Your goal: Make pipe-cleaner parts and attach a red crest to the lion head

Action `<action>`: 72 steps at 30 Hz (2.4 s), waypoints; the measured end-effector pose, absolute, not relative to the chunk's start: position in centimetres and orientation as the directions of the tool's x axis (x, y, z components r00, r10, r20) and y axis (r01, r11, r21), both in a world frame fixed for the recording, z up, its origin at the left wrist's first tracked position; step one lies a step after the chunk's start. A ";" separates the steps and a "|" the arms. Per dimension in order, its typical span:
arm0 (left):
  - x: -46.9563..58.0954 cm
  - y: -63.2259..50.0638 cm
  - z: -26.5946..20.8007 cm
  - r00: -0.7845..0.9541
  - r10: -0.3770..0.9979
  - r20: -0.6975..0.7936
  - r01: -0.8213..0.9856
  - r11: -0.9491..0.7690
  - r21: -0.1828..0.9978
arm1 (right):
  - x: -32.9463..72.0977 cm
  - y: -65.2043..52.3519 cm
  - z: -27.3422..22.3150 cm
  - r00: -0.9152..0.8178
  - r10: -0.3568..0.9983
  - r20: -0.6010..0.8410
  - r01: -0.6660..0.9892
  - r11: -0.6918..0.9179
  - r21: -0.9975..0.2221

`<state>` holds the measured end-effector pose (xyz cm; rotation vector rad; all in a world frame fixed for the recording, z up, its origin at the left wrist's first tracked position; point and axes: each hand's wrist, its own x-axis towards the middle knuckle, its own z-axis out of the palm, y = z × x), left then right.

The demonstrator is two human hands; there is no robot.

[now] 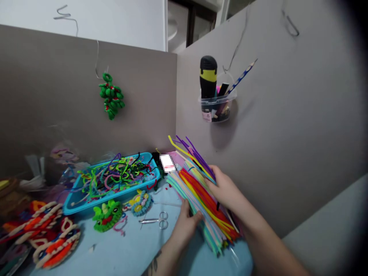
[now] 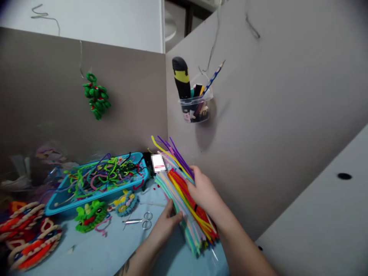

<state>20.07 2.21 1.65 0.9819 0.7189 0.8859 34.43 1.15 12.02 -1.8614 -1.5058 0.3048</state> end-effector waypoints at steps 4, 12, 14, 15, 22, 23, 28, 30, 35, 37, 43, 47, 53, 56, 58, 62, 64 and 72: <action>17.8 2.6 2.0 0.394 0.898 -0.194 -0.282 0.319 0.905 | 33.0 1.7 13.4 0.243 0.931 0.272 0.710 0.020 -0.704; 12.7 1.8 4.5 0.313 0.941 -0.128 -0.337 0.236 0.911 | 28.0 2.6 15.8 -0.073 0.997 0.021 0.062 0.026 -0.998; 11.8 1.9 5.4 0.276 0.958 -0.073 -0.399 0.183 0.898 | 26.0 2.8 15.0 -0.214 0.976 -0.052 0.025 -0.047 -0.999; 11.3 2.0 5.7 0.230 0.971 -0.063 -0.429 0.160 0.889 | 25.0 2.9 14.4 -0.272 0.959 -0.079 0.018 -0.077 -0.997; 6.2 2.2 6.1 -0.022 0.999 -0.044 -0.377 0.033 0.926 | 19.1 3.1 10.0 -0.291 0.954 -0.067 0.113 -0.035 -0.993; 5.5 2.1 5.8 -0.041 0.998 -0.040 -0.356 0.023 0.934 | 18.3 3.1 9.6 -0.285 0.958 -0.031 0.168 0.018 -0.986; 2.5 1.7 3.5 -0.048 0.993 -0.107 -0.261 0.091 0.961 | 18.0 3.6 9.6 -0.182 0.976 0.117 0.485 0.193 -0.853; 1.8 1.7 2.7 -0.057 0.987 -0.152 -0.258 0.132 0.957 | 20.4 3.7 10.9 -0.071 0.974 0.216 0.631 0.211 -0.746; 1.7 1.0 2.2 0.033 0.973 -0.230 -0.263 0.231 0.937 | 28.1 4.6 12.7 0.224 0.918 0.328 0.937 -0.110 -0.333; 2.1 0.6 2.3 0.083 0.967 -0.241 -0.262 0.255 0.931 | 29.9 5.1 11.0 0.322 0.908 0.268 0.944 -0.286 -0.166; 2.6 0.3 1.8 0.132 0.947 -0.294 -0.239 0.318 0.917 | 30.8 5.3 2.9 0.210 0.975 -0.068 0.971 -0.217 -0.103; 2.5 0.6 1.3 0.121 0.938 -0.325 -0.230 0.345 0.910 | 29.4 3.9 1.1 0.229 0.973 -0.008 0.966 -0.228 -0.126; 5.0 0.0 0.7 0.207 0.955 -0.211 -0.047 0.225 0.973 | 26.1 2.0 0.2 0.244 0.970 -0.025 0.953 -0.244 -0.180; 8.0 -0.3 0.9 0.382 0.924 0.012 0.104 -0.056 0.993 | 25.5 1.5 0.0 0.270 0.963 -0.004 0.947 -0.266 -0.180; 10.2 -0.1 1.4 0.541 0.828 0.147 0.171 -0.280 0.945 | 25.7 1.3 -0.2 0.268 0.963 0.009 0.942 -0.260 -0.211; 13.5 0.5 2.0 0.637 0.770 0.043 0.351 -0.339 0.873 | 27.3 1.0 -0.7 0.249 0.968 0.041 0.906 -0.218 -0.364; 14.3 0.6 1.9 0.628 0.777 0.026 0.391 -0.345 0.853 | 28.5 1.1 -0.9 0.213 0.973 0.093 0.887 -0.153 -0.435; 14.0 0.4 1.2 0.681 0.732 0.018 0.502 -0.486 0.715 | 31.1 2.5 -0.1 0.288 0.918 0.272 0.851 -0.116 -0.512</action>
